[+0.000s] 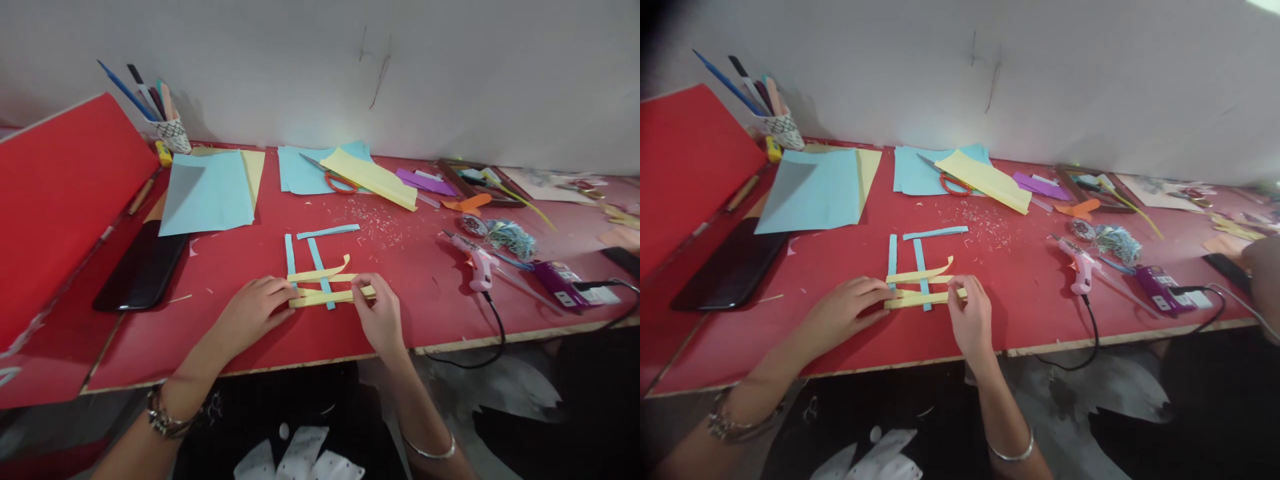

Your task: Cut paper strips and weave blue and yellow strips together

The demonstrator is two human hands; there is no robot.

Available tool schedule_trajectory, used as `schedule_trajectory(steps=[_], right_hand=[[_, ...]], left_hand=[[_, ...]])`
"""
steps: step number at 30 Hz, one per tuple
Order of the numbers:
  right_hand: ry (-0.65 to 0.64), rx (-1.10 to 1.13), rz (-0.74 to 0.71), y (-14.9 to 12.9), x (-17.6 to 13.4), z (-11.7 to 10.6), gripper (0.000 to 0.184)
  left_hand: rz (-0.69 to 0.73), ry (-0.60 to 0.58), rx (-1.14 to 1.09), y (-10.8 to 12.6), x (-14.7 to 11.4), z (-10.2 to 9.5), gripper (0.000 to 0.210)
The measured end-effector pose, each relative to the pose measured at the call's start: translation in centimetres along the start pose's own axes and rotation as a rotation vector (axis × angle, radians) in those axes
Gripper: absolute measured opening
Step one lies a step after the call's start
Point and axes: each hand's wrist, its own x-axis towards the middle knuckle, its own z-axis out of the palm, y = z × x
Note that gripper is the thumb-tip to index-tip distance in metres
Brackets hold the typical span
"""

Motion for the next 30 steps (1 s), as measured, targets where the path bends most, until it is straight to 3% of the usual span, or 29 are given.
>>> schedule_trajectory(steps=[9, 23, 27, 30], right_hand=[[0.003, -0.060, -0.049, 0.2, 0.3, -0.5, 0.006], [-0.066, -0.102, -0.102, 0.5, 0.4, -1.1, 0.008], [-0.099, -0.183, -0.189, 0.5, 0.3, -1.3, 0.011], [-0.225, -0.227, -0.312, 0.6, 0.5, -1.7, 0.009]], left_hand=[[0.064, -0.003, 0.108, -0.1, -1.9, -0.2, 0.033], [-0.023, 0.093, 0.143, 1.1, -0.6, 0.2, 0.015], [-0.018, 0.126, 0.131, 1.0, -0.5, 0.3, 0.015], [-0.010, 0.151, 0.130, 1.0, -0.5, 0.4, 0.018]])
